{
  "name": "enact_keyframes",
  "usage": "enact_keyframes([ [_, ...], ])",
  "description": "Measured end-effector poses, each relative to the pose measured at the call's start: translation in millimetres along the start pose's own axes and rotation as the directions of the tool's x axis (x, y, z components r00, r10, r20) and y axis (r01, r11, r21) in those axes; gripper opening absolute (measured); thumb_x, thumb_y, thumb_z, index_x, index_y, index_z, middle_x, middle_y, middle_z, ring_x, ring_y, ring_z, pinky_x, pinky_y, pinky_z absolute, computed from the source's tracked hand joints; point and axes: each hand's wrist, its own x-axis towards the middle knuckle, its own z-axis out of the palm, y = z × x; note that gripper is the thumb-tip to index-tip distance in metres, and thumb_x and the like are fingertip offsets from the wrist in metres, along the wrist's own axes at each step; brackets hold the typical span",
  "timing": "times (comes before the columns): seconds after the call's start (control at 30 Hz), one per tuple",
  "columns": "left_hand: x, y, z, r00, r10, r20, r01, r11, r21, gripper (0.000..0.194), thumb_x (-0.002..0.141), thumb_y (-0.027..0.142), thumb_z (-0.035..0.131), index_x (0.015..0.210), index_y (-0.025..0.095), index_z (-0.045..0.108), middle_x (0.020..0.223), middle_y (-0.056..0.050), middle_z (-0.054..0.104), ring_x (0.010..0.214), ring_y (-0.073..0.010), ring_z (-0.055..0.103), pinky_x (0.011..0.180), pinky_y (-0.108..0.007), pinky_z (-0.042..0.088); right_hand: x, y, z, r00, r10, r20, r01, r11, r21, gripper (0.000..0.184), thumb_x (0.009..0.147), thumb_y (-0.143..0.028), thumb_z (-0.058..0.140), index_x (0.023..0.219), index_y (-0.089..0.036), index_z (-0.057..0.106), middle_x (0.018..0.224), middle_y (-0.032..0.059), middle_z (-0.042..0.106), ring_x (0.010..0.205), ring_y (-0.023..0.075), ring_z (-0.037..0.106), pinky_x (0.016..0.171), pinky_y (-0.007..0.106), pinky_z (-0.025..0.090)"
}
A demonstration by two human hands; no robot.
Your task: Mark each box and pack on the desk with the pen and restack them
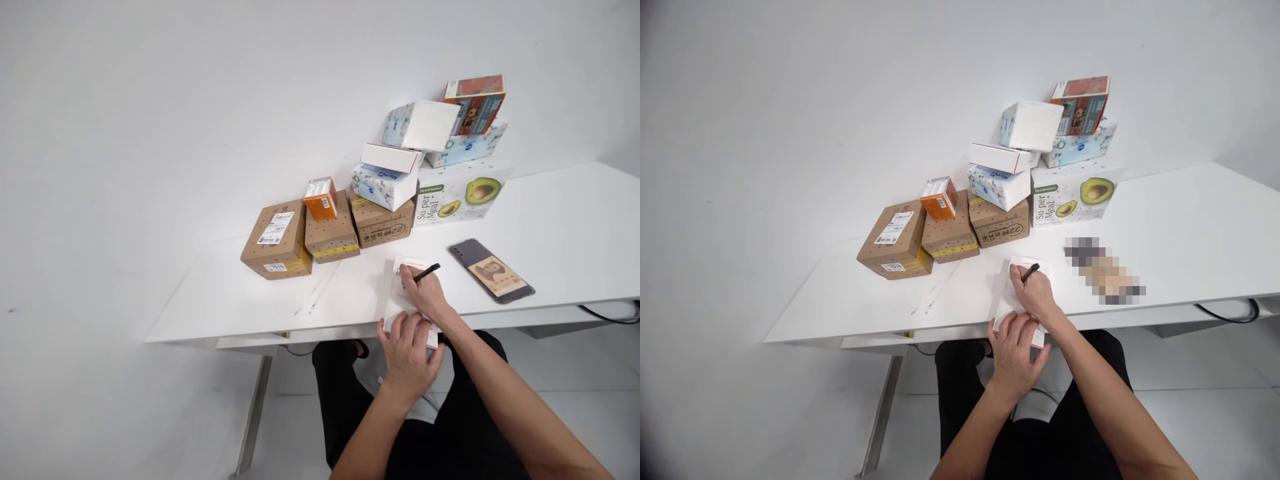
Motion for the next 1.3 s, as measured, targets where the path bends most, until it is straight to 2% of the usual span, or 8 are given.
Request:
enact_keyframes([
  [0.33, 1.3, 2.6, -1.4, 1.000, -0.013, -0.001, 0.013, 1.000, 0.013, 0.030, 0.083, 0.044, 0.056, 0.106, 0.025, 0.061, 0.118, -0.001, 0.064, 0.111, -0.0239, 0.052, 0.099, -0.049, 0.025, 0.9, 1.8, 0.2, 0.994, 0.046, -0.103, -0.018, 0.966, 0.257, 0.048, 0.088, -0.051, 0.036, 0.053, -0.020, 0.047, 0.050, -0.0005, 0.049, 0.052, 0.0135, 0.047, 0.055, 0.026, 0.034],
  [0.5, 0.7, -2.3, -5.1, 1.000, -0.026, -0.016, 0.026, 0.998, 0.052, 0.032, 0.084, 0.046, 0.056, 0.107, 0.025, 0.061, 0.118, -0.002, 0.064, 0.111, -0.0248, 0.052, 0.097, -0.048, 0.027, 0.4, 18.7, -19.5, 0.892, 0.282, -0.353, -0.113, 0.896, 0.429, 0.049, 0.088, -0.051, 0.037, 0.051, -0.020, 0.047, 0.047, -0.0016, 0.045, 0.050, 0.0133, 0.045, 0.054, 0.026, 0.036],
  [0.57, 0.6, -6.8, -6.1, 0.998, -0.046, -0.051, 0.050, 0.995, 0.083, 0.034, 0.083, 0.047, 0.057, 0.108, 0.025, 0.061, 0.117, -0.003, 0.065, 0.110, -0.0249, 0.053, 0.096, -0.048, 0.028, 1.7, 30.3, -31.6, 0.874, 0.294, -0.387, -0.150, 0.920, 0.361, 0.051, 0.088, -0.054, 0.033, 0.051, -0.021, 0.043, 0.046, -0.0017, 0.043, 0.049, 0.0141, 0.045, 0.053, 0.027, 0.036],
  [0.67, 0.1, -12.4, -6.2, 0.993, -0.064, -0.097, 0.075, 0.991, 0.110, 0.035, 0.082, 0.049, 0.058, 0.108, 0.025, 0.061, 0.116, -0.002, 0.065, 0.109, -0.0246, 0.054, 0.095, -0.047, 0.028, 5.9, 44.5, -44.3, 0.929, 0.261, -0.261, -0.268, 0.963, 0.006, 0.045, 0.086, -0.057, 0.040, 0.061, -0.020, 0.049, 0.051, 0.0009, 0.051, 0.055, 0.0181, 0.052, 0.057, 0.029, 0.037],
  [0.83, -0.3, -14.0, -4.4, 0.991, -0.067, -0.112, 0.080, 0.990, 0.115, 0.036, 0.081, 0.050, 0.059, 0.108, 0.025, 0.062, 0.116, -0.002, 0.065, 0.109, -0.0249, 0.054, 0.094, -0.046, 0.029, 8.6, 45.3, -38.0, 0.942, 0.334, 0.045, -0.252, 0.787, -0.563, 0.042, 0.089, -0.051, 0.038, 0.102, -0.015, 0.054, 0.077, 0.0128, 0.066, 0.079, 0.0288, 0.063, 0.065, 0.035, 0.041],
  [1.0, -0.4, -14.4, -3.4, 0.991, -0.064, -0.118, 0.077, 0.991, 0.110, 0.037, 0.082, 0.050, 0.059, 0.109, 0.025, 0.062, 0.116, -0.003, 0.066, 0.109, -0.0255, 0.054, 0.094, -0.046, 0.029, 2.9, 39.8, -35.2, 0.958, 0.286, 0.023, -0.210, 0.751, -0.626, 0.041, 0.092, -0.048, 0.035, 0.107, -0.015, 0.055, 0.100, 0.0153, 0.062, 0.089, 0.0278, 0.062, 0.070, 0.035, 0.043],
  [1.13, -1.5, -15.2, -0.7, 0.991, -0.071, -0.112, 0.081, 0.992, 0.095, 0.037, 0.081, 0.049, 0.060, 0.109, 0.024, 0.062, 0.116, -0.005, 0.066, 0.110, -0.0268, 0.054, 0.095, -0.047, 0.028, 0.8, 56.3, -58.6, 0.965, 0.172, -0.199, -0.263, 0.663, -0.701, 0.046, 0.086, -0.051, 0.047, 0.113, -0.016, 0.056, 0.121, 0.0206, 0.050, 0.109, 0.0365, 0.050, 0.080, 0.043, 0.041],
  [1.3, -2.1, -14.9, 4.8, 0.985, -0.084, -0.152, 0.099, 0.991, 0.092, 0.035, 0.080, 0.046, 0.061, 0.107, 0.024, 0.063, 0.113, -0.005, 0.066, 0.108, -0.0271, 0.054, 0.096, -0.049, 0.027, 3.5, 93.0, -87.6, 0.932, 0.300, -0.205, -0.361, 0.701, -0.615, 0.065, 0.078, -0.062, 0.048, 0.128, -0.019, 0.050, 0.131, 0.0200, 0.046, 0.115, 0.0394, 0.043, 0.087, 0.052, 0.037],
])
